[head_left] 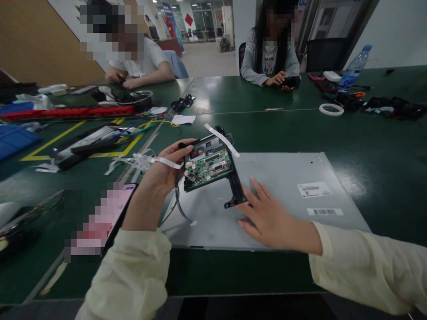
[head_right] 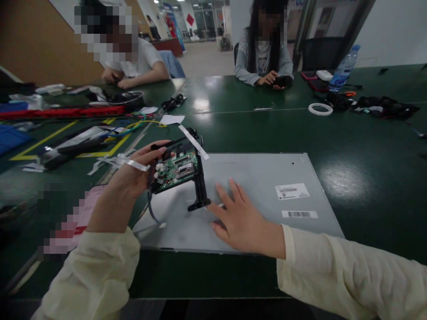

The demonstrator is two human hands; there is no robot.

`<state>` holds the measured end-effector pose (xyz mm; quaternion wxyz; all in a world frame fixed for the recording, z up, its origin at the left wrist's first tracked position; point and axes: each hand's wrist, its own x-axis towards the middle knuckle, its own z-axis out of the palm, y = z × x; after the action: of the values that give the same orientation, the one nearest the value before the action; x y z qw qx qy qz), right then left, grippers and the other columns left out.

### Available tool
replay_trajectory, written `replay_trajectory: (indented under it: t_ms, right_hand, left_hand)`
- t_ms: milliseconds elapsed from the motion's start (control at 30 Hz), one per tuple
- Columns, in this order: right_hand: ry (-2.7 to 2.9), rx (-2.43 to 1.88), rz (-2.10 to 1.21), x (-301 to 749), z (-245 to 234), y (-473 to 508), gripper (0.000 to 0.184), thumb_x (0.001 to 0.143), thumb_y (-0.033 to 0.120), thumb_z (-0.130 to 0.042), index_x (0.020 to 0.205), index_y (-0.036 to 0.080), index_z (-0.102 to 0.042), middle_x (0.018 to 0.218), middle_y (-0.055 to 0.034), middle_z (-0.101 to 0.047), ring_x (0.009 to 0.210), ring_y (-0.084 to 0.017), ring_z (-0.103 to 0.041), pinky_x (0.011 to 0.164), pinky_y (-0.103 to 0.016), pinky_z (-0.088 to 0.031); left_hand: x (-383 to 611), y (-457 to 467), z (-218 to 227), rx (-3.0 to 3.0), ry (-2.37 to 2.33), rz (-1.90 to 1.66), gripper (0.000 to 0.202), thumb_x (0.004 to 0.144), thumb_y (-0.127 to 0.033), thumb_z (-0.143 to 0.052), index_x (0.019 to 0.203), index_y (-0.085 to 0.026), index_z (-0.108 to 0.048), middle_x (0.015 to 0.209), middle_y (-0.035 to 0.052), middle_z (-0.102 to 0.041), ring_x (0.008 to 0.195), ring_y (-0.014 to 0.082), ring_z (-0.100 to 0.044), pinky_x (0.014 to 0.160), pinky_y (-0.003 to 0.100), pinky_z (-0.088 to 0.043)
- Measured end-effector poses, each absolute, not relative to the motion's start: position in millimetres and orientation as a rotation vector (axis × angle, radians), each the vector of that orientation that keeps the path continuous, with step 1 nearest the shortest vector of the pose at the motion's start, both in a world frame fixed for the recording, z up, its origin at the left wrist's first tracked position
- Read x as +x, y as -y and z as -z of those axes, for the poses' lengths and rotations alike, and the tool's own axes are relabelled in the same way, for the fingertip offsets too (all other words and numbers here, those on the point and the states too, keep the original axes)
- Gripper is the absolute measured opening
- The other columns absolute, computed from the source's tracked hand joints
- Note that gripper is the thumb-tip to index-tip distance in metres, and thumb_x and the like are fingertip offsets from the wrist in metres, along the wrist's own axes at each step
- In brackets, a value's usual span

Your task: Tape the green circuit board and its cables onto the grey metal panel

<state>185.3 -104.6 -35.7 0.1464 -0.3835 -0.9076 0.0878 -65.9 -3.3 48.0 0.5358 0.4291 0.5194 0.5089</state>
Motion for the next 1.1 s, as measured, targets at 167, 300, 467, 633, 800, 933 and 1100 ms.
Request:
replay_trajectory:
  t_ms: [167, 300, 467, 633, 800, 933, 1100]
  right_hand:
    - [2.763, -0.781, -0.337, 180.7, 15.9, 111.8, 0.044, 0.093, 0.032, -0.044, 0.137, 0.024, -0.044, 0.145, -0.0119, -0.040, 0.138, -0.033, -0.027, 0.107, -0.058, -0.028]
    - [2.807, -0.339, -0.424, 199.1, -1.0, 128.1, 0.036, 0.092, 0.022, -0.045, 0.128, 0.022, -0.052, 0.136, -0.0081, -0.051, 0.131, -0.022, -0.040, 0.105, -0.041, -0.038]
    - [2.464, -0.618, -0.394, 247.4, -11.2, 113.1, 0.037, 0.092, 0.020, -0.045, 0.129, 0.018, -0.049, 0.130, -0.0091, -0.057, 0.123, -0.017, -0.050, 0.102, -0.035, -0.044]
    - [2.006, -1.397, -0.176, 309.0, 19.1, 48.9, 0.048, 0.090, 0.032, -0.047, 0.138, 0.026, -0.042, 0.133, -0.0098, -0.053, 0.121, -0.027, -0.051, 0.098, -0.049, -0.045]
    - [1.937, -1.595, -0.132, 343.9, 64.1, 17.8, 0.058, 0.086, 0.037, -0.050, 0.140, 0.020, -0.039, 0.134, -0.0139, -0.050, 0.125, -0.030, -0.047, 0.104, -0.051, -0.039]
    - [2.051, -1.672, -0.062, 344.2, 73.1, 20.6, 0.059, 0.087, 0.040, -0.046, 0.142, 0.021, -0.036, 0.132, -0.0142, -0.051, 0.124, -0.033, -0.047, 0.099, -0.055, -0.040]
    - [2.132, -1.728, 0.012, 339.0, 69.2, 24.6, 0.058, 0.090, 0.040, -0.041, 0.144, 0.021, -0.032, 0.130, -0.0157, -0.052, 0.124, -0.035, -0.045, 0.096, -0.057, -0.039]
  left_hand:
    - [-66.7, -2.8, -36.7, 1.010, -1.228, -1.169, 0.033, 0.071, -0.016, -0.071, 0.103, -0.016, -0.067, 0.079, 0.0033, -0.070, 0.060, 0.0109, -0.065, 0.047, 0.014, -0.050]
    - [-60.2, -6.7, -25.2, 0.977, -1.206, -1.138, 0.030, 0.071, -0.014, -0.071, 0.100, -0.016, -0.068, 0.078, 0.0034, -0.070, 0.058, 0.0104, -0.064, 0.047, 0.015, -0.050]
    - [-44.5, -6.0, -12.7, 0.992, -1.204, -1.037, 0.029, 0.072, -0.014, -0.071, 0.100, -0.017, -0.069, 0.079, 0.0034, -0.071, 0.056, 0.0103, -0.064, 0.044, 0.015, -0.049]
    - [-17.4, 1.3, -6.1, 0.984, -1.134, -0.947, 0.027, 0.074, -0.014, -0.070, 0.101, -0.018, -0.068, 0.080, 0.0031, -0.071, 0.061, 0.0102, -0.065, 0.050, 0.016, -0.051]
    - [8.4, 8.2, 2.0, 1.062, -1.126, -0.882, 0.029, 0.078, -0.018, -0.066, 0.106, -0.018, -0.063, 0.080, 0.0048, -0.071, 0.065, 0.0146, -0.067, 0.050, 0.019, -0.051]
    - [13.5, 2.3, 19.0, 1.163, -1.133, -0.901, 0.028, 0.078, -0.025, -0.065, 0.105, -0.019, -0.060, 0.084, 0.0055, -0.070, 0.074, 0.0185, -0.069, 0.056, 0.025, -0.053]
    - [9.3, -7.8, 33.1, 1.667, -1.241, -0.949, 0.023, 0.083, -0.031, -0.058, 0.101, -0.017, -0.061, 0.100, 0.0077, -0.066, 0.088, 0.0195, -0.065, 0.080, 0.035, -0.054]
